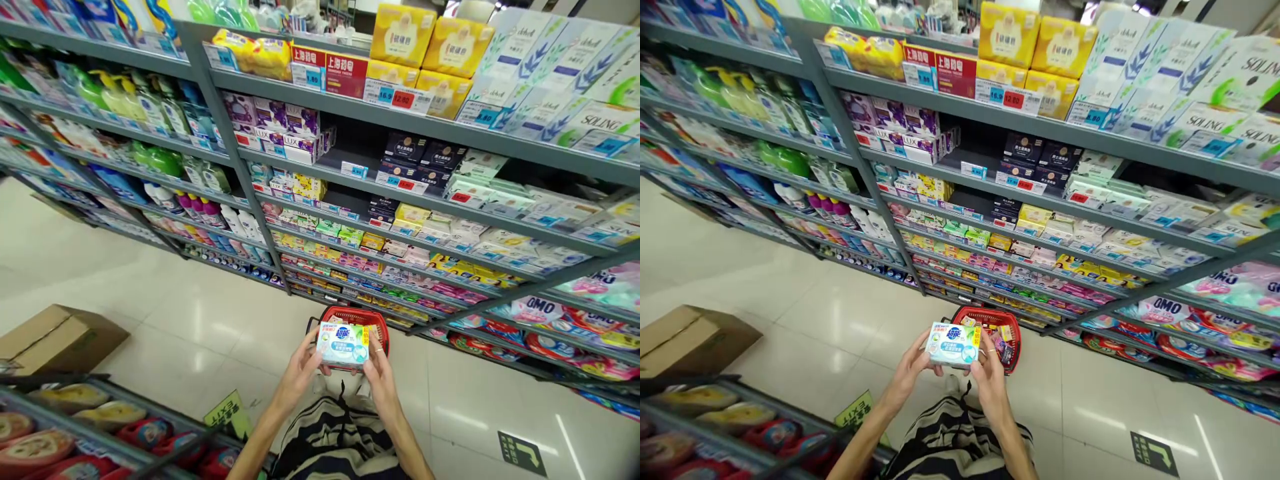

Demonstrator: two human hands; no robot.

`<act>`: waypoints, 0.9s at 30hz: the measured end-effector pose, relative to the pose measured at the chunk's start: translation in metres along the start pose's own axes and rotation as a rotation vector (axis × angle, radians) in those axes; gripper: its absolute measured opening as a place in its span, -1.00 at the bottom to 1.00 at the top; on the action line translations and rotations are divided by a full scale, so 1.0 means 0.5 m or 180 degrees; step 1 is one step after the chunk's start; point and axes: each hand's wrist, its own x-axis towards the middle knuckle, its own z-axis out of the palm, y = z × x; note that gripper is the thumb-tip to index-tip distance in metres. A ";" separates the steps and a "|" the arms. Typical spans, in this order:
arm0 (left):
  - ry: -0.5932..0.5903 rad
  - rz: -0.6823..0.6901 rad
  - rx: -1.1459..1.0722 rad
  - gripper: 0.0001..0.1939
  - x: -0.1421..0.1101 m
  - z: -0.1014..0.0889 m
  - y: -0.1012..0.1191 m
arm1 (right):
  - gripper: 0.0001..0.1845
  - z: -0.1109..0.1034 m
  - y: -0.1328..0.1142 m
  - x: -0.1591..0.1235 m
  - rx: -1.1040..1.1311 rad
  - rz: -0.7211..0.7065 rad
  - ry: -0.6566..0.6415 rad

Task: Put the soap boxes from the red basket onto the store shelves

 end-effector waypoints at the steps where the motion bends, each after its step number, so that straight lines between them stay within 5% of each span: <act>1: 0.0011 -0.0051 -0.0004 -0.05 -0.005 -0.005 -0.009 | -0.16 0.004 0.006 -0.004 0.0025 0.0018 0.0017; 9: 0.0156 -0.0248 -0.0167 -0.03 -0.024 -0.032 -0.075 | -0.17 0.002 0.037 -0.027 -0.0047 0.0187 -0.0195; 18: 0.0177 -0.0475 0.0115 -0.07 -0.010 -0.029 -0.062 | -0.14 0.018 0.033 -0.034 0.0182 0.0055 0.0137; 27: -0.0767 -0.0697 0.0393 -0.14 0.068 0.048 -0.051 | -0.13 -0.049 0.022 -0.082 0.0159 -0.0066 0.0894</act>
